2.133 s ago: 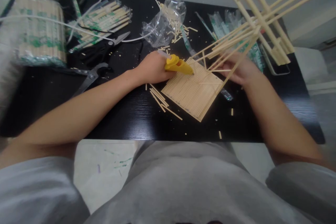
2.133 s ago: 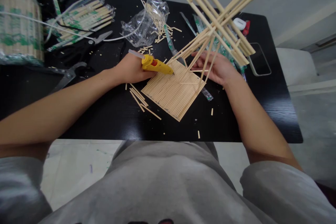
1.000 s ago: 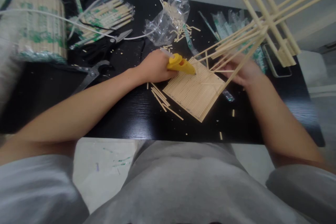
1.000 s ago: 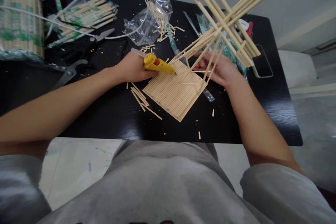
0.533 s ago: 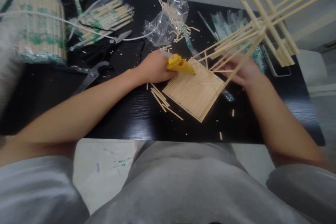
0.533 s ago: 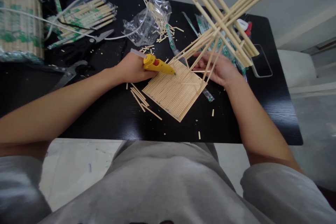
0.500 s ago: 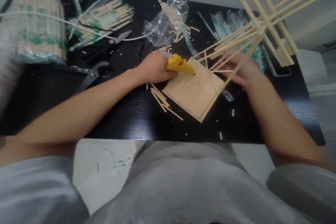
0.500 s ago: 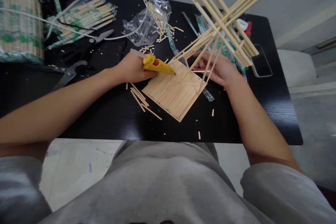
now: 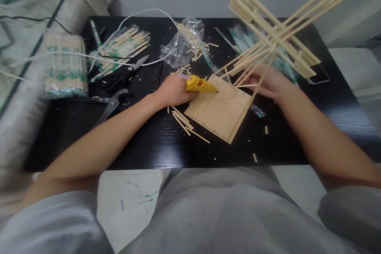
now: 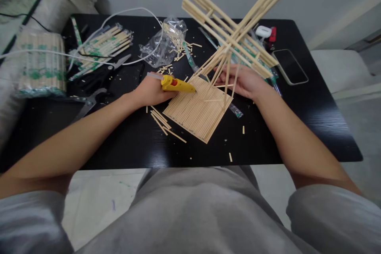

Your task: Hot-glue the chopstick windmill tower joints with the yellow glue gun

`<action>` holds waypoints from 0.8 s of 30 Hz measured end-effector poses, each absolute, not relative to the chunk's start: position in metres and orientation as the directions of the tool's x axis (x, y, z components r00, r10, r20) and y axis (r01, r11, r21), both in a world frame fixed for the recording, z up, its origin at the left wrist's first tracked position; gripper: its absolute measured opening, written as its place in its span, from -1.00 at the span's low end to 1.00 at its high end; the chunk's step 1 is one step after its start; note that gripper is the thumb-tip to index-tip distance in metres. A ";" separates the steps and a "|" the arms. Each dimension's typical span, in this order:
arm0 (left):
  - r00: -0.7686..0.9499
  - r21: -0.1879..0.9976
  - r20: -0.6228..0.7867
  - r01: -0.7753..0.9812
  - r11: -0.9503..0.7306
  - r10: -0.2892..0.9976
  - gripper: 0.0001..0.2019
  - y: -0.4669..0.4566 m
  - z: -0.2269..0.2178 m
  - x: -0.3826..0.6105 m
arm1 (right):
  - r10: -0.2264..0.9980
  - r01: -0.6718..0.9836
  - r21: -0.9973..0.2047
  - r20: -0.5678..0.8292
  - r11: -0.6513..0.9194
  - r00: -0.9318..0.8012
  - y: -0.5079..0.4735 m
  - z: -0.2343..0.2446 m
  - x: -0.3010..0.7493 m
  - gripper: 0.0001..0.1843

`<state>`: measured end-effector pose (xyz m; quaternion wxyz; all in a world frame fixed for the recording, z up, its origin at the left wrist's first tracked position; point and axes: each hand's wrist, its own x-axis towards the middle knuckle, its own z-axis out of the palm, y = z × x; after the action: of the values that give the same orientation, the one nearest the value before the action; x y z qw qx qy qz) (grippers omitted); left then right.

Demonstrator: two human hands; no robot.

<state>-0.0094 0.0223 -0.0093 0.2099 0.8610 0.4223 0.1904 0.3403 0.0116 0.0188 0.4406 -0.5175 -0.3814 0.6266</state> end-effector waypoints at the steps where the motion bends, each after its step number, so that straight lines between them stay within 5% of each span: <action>1: 0.572 0.522 0.154 0.645 -0.558 0.805 -0.87 0.022 -0.009 -0.010 | 0.945 -0.167 -0.930 -0.317 -0.327 -0.081 0.012 0.019 0.340 -0.69; 18: 0.584 0.543 0.157 0.622 -0.564 0.796 -0.87 0.020 -0.002 -0.014 | 0.929 -0.182 -0.913 -0.343 -0.365 -0.140 0.012 0.025 0.335 -0.60; 24: 0.573 0.537 0.141 0.640 -0.549 0.807 -0.90 0.020 0.000 -0.013 | 0.941 -0.154 -0.932 -0.308 -0.328 -0.140 0.017 0.022 0.336 -0.76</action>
<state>-0.0127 0.0198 0.0002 0.2195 0.8593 0.4212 0.1899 0.3355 0.0173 0.0216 0.4251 -0.4991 -0.3944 0.6439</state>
